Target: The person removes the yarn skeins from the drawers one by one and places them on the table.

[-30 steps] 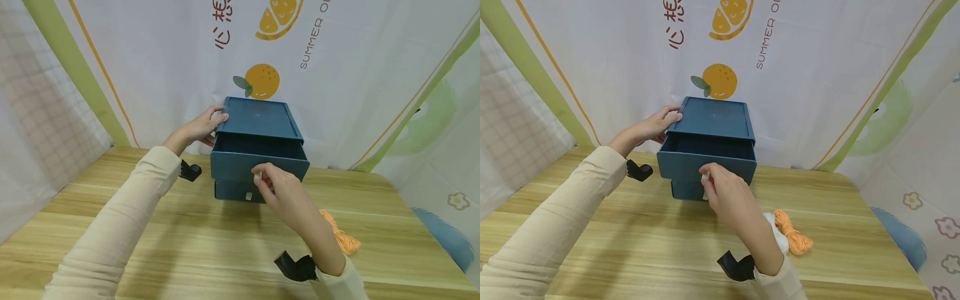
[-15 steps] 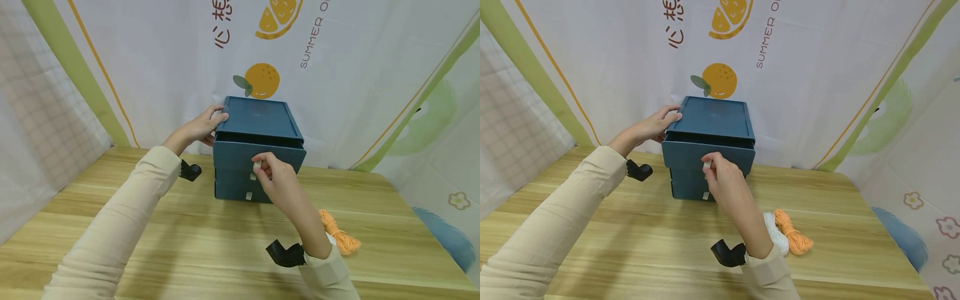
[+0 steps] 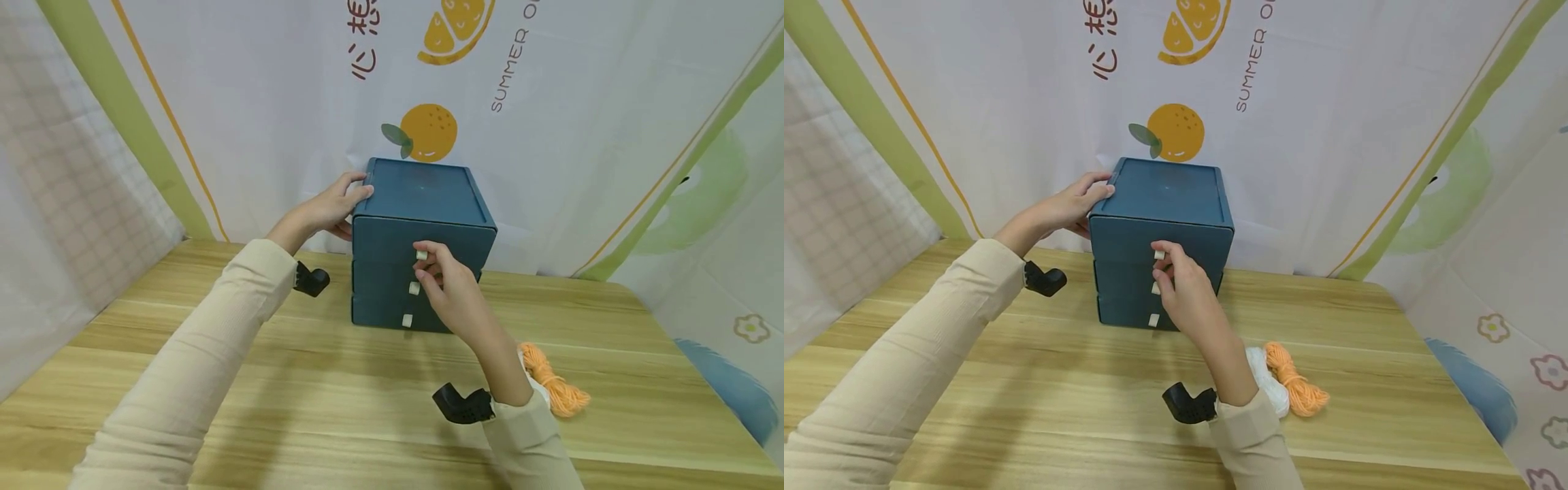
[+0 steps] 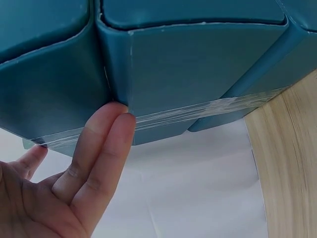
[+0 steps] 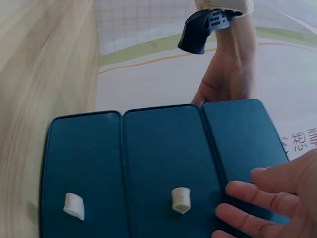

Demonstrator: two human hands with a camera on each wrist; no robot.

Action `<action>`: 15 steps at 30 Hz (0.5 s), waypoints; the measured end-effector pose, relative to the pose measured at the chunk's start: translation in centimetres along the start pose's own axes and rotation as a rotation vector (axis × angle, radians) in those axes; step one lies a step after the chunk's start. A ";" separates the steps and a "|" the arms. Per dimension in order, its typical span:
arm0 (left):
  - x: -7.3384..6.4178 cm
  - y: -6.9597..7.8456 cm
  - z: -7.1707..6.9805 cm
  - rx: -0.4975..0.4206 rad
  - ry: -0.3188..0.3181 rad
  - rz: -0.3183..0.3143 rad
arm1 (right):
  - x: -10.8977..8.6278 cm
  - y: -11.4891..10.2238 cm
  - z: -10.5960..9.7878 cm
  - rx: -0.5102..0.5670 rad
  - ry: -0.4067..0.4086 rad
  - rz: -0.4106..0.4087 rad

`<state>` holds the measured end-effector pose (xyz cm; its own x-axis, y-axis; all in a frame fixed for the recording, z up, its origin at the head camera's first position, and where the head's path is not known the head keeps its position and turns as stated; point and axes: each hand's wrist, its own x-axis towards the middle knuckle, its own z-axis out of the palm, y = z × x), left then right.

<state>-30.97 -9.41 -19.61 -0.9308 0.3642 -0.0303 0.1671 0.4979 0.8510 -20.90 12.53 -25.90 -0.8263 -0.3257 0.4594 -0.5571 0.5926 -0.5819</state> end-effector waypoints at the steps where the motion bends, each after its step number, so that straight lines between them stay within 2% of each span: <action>1: 0.0 0.0 0.0 -0.001 0.002 0.000 | 0.0 0.1 0.1 0.003 -0.002 0.000; 15: -0.2 0.0 0.1 0.003 0.008 0.001 | -0.1 0.6 0.2 -0.004 -0.040 -0.008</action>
<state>-30.77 -9.38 -19.68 -0.9332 0.3585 -0.0253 0.1691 0.5002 0.8492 -21.17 12.74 -26.42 -0.8245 -0.3600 0.4365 -0.5635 0.5928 -0.5754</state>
